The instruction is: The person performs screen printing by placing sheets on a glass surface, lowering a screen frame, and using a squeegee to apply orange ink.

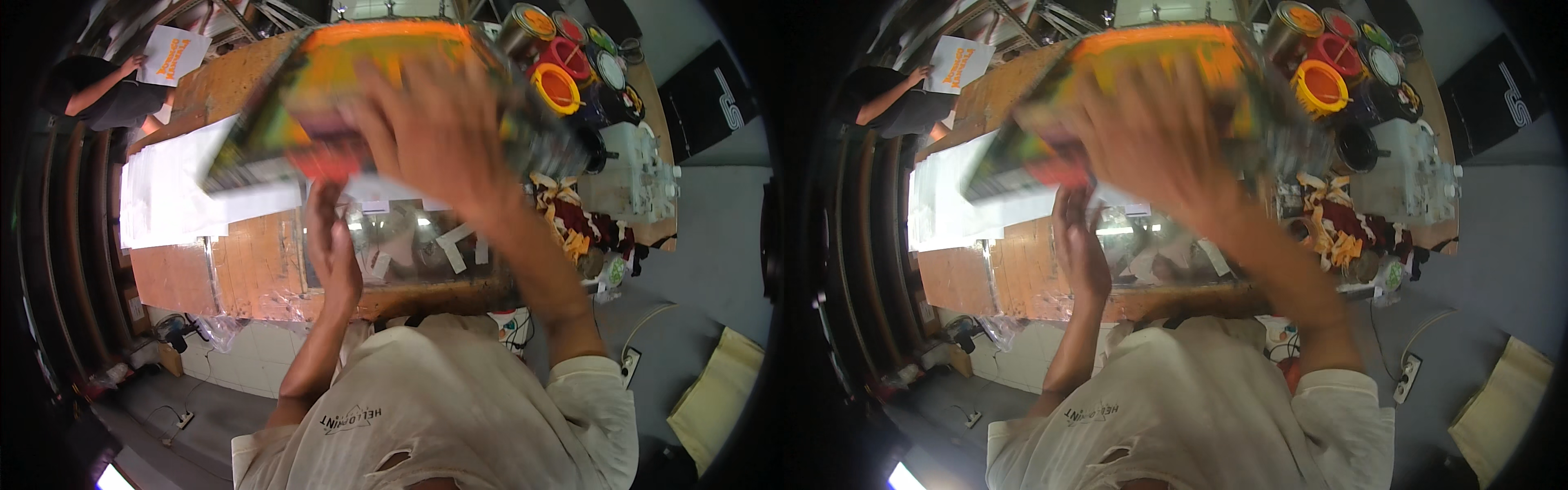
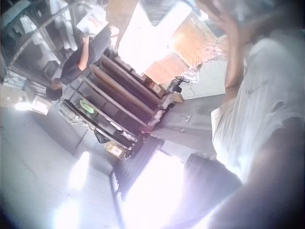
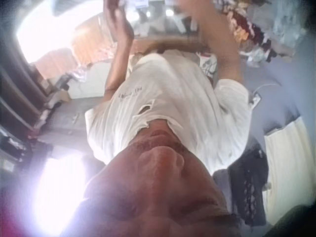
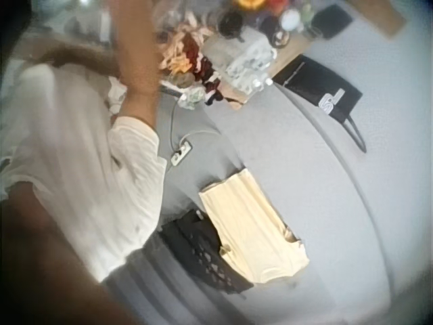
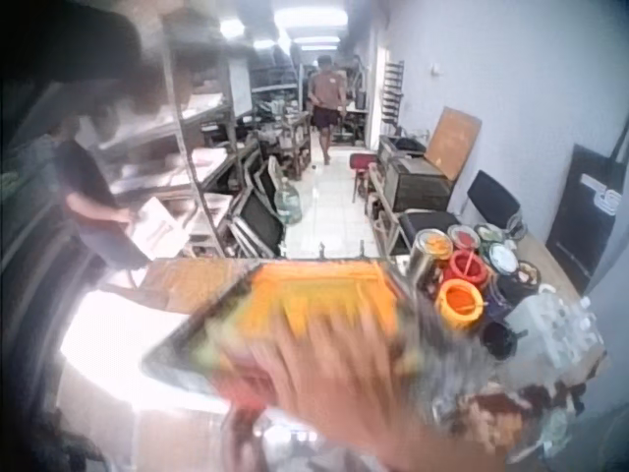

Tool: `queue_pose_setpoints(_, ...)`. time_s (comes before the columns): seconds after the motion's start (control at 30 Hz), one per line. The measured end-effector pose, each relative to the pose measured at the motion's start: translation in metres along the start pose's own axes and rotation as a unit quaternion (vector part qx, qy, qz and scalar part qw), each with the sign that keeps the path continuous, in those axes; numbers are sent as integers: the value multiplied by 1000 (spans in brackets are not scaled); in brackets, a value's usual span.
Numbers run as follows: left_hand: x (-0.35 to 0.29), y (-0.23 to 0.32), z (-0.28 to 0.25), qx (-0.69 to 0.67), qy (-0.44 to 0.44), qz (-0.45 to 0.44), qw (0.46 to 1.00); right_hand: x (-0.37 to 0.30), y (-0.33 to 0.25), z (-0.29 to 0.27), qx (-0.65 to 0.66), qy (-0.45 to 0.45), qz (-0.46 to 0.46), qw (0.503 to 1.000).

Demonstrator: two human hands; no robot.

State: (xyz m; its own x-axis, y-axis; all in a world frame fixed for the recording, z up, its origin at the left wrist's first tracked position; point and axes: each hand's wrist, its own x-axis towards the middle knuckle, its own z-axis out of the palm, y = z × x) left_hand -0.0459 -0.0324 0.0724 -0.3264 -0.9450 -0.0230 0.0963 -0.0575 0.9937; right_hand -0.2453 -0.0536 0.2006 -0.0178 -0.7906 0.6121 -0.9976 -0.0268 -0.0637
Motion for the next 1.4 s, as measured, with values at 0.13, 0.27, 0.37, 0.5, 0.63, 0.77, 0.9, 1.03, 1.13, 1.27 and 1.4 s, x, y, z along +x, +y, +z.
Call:
queue_pose_setpoints(0.13,-37,6,-21,-402,30,-305,863,-122,-41,73,3,-178,78,981)
queue_pose_setpoints(0.27,-28,-56,-28,-275,74,-433,855,-156,-28,118,-7,-187,55,981)
queue_pose_setpoints(0.37,-31,-87,-33,-251,84,-440,858,-159,-27,125,31,-194,88,977)
queue_pose_setpoints(0.5,-40,-92,-36,-261,121,-459,840,-173,-42,129,37,-229,77,970)
queue_pose_setpoints(0.63,-35,-86,-35,-272,85,-436,854,-174,-34,153,-14,-185,72,980)
queue_pose_setpoints(0.77,-29,-85,-31,-255,103,-449,850,-132,9,189,-14,-198,91,976)
queue_pose_setpoints(0.9,-29,-81,-27,-236,120,-464,846,-73,61,234,-42,-173,93,980)
queue_pose_setpoints(1.03,-26,-76,-25,-221,128,-481,839,-24,106,272,-73,-188,105,974)
queue_pose_setpoints(1.13,-24,-75,-26,-221,120,-487,837,-4,130,280,-30,-214,90,972)
queue_pose_setpoints(1.27,-26,-77,-30,-234,121,-474,840,10,139,279,17,-232,96,968)
queue_pose_setpoints(1.4,-29,-83,-36,-249,96,-468,842,7,124,280,-54,-191,60,978)
